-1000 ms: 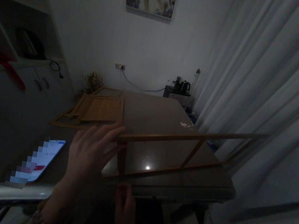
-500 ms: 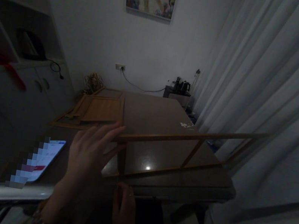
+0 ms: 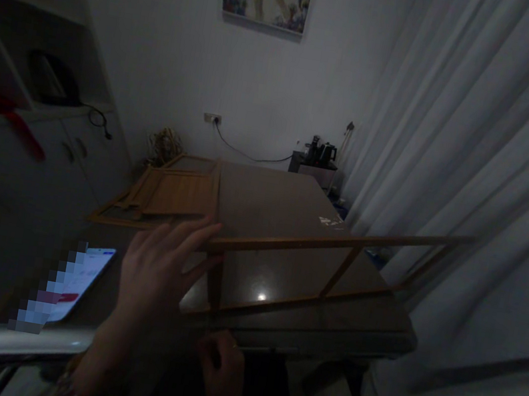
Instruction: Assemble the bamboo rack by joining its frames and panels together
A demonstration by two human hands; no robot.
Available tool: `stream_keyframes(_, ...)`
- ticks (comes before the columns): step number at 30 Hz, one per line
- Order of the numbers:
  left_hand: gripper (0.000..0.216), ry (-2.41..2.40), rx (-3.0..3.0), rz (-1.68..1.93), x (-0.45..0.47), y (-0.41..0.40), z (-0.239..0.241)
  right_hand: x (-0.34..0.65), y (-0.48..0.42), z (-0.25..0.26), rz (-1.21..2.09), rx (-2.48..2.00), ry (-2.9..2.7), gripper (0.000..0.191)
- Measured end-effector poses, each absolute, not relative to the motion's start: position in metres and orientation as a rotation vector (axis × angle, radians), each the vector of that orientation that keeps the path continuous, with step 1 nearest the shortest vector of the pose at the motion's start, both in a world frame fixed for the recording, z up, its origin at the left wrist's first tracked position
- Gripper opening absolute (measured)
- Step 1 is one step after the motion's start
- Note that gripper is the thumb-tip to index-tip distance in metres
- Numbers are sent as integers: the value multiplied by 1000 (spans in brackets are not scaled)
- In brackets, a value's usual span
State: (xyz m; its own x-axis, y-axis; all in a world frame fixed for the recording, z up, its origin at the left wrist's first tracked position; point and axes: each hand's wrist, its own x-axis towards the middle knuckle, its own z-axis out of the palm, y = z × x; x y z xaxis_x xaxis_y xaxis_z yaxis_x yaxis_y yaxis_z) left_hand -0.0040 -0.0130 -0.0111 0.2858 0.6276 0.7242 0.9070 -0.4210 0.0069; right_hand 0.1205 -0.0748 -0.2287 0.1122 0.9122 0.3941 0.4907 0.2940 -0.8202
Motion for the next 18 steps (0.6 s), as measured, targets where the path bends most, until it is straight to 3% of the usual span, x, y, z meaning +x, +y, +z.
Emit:
stream_keyframes(13,38,-1365,-2153,-935,-4,-13,-13,123,-81,-214,762,-1285,-1513,38)
stream_keyframes(18,38,-1358,-2152,-936,-5,-12,-13,116,-79,-209,785,-1351,-1427,21)
